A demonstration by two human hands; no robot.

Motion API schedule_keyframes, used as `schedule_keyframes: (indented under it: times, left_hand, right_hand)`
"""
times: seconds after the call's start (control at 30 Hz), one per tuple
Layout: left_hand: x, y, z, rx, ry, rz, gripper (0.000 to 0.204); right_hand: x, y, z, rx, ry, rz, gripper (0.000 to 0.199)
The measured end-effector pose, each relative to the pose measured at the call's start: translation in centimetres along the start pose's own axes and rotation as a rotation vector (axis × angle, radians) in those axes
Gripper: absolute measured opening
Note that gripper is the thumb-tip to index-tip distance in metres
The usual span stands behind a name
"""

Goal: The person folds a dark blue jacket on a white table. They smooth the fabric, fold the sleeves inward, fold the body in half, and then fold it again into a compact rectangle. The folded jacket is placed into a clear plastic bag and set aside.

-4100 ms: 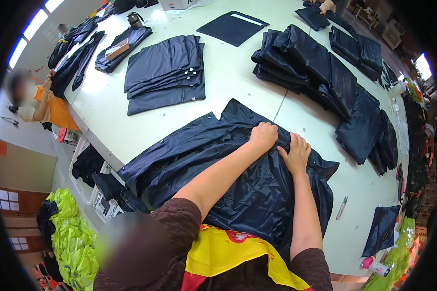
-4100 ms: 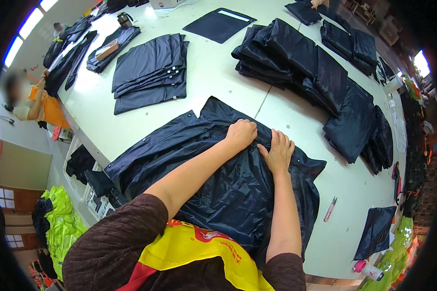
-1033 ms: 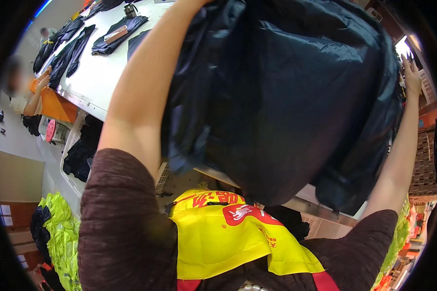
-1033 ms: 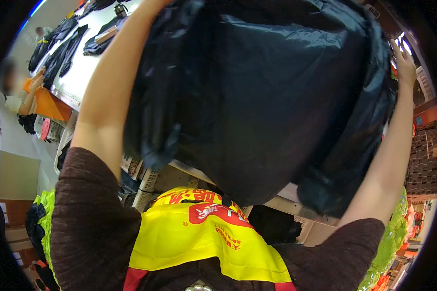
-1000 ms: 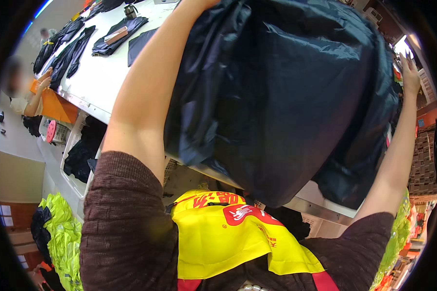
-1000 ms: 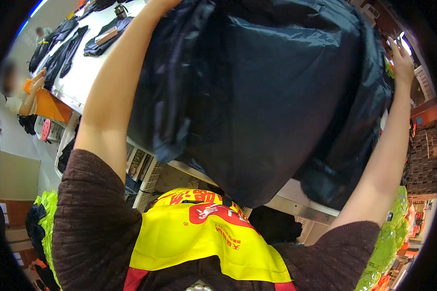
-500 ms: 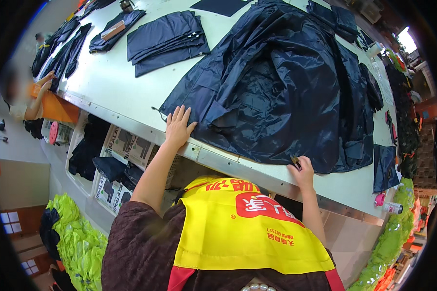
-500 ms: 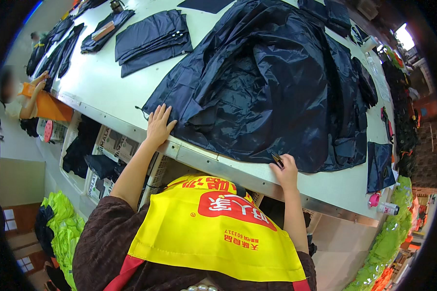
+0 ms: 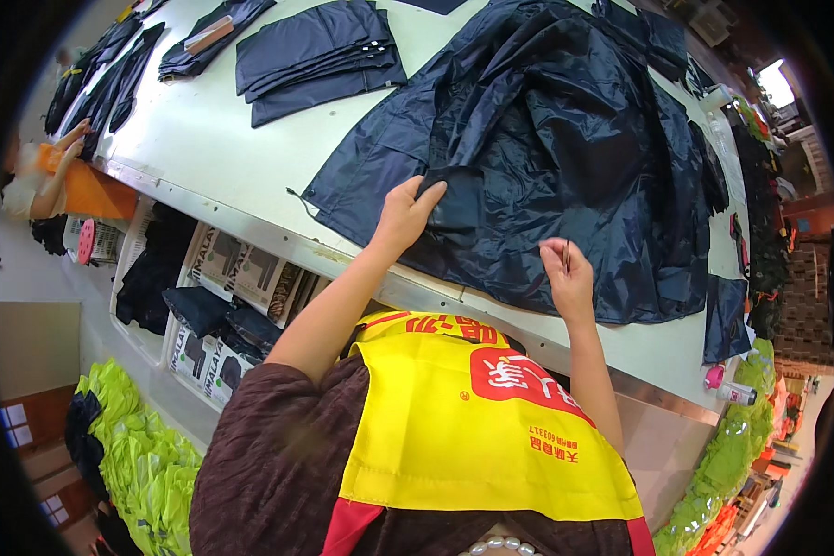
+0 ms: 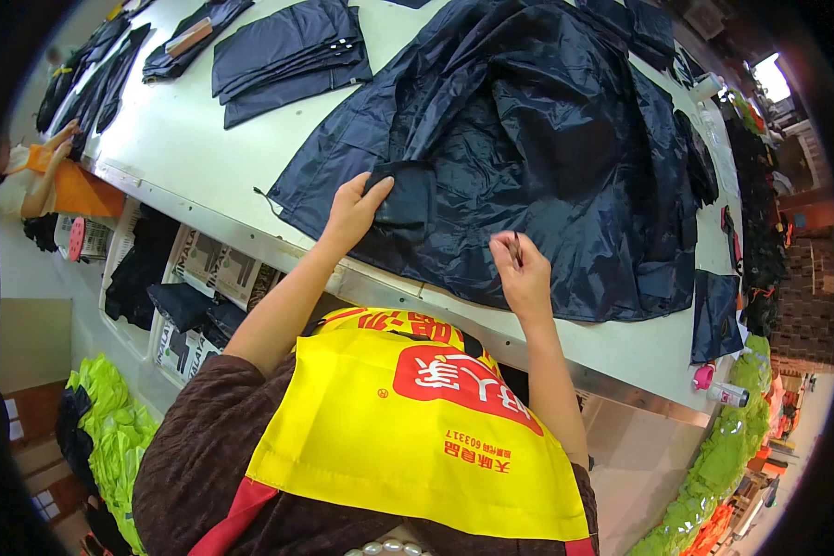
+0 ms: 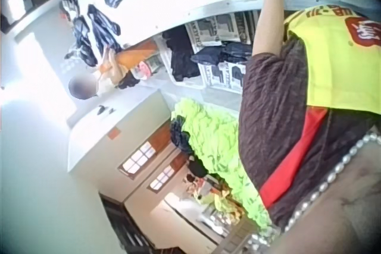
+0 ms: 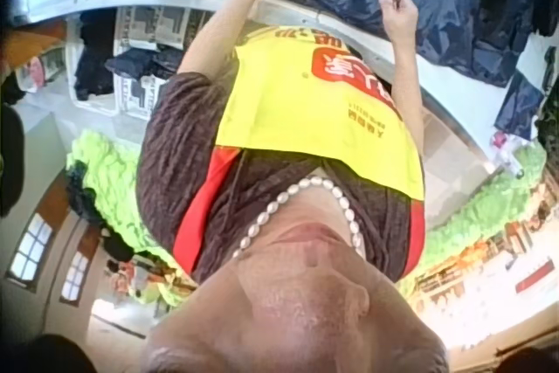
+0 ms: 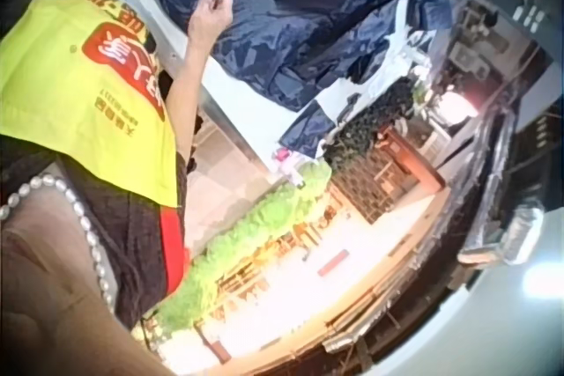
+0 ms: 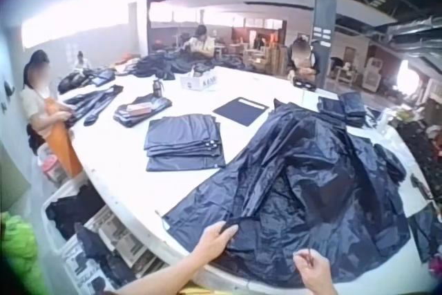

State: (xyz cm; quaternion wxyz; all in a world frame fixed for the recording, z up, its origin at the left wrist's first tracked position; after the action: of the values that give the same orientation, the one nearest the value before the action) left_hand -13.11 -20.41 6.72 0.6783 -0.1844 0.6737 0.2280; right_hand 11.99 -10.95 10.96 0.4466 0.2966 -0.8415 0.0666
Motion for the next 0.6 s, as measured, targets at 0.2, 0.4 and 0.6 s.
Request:
schedule_keyframes:
  times: [0.2,0.4,0.6]
  left_hand:
    - [-5.8,-1.3,1.8,0.314,-0.021,0.092,0.019]
    - [-3.8,-1.3,1.4,0.660,-0.611,-0.421,0.019]
    - [-1.9,-2.5,2.3,0.518,-0.763,-0.542,0.024]
  right_hand:
    - [8.1,4.2,1.4,0.083,-0.049,-0.336,0.037]
    - [3.6,5.2,3.1,0.485,0.007,-0.062,0.019]
    - [5.1,4.4,2.3,0.161,0.126,-0.190,0.022]
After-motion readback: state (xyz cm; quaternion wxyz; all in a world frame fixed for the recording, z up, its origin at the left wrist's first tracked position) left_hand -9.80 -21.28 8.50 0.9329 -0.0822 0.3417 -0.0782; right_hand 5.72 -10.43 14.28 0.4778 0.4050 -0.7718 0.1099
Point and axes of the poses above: each hand's wrist, its own y-axis towards the middle knuckle, its own z-axis out of the palm, x = y × z, the point moved 3 cm from there along y, towards the middle knuckle, and after that the axes turned 13 degrees about -y, right-handed, at the moved point
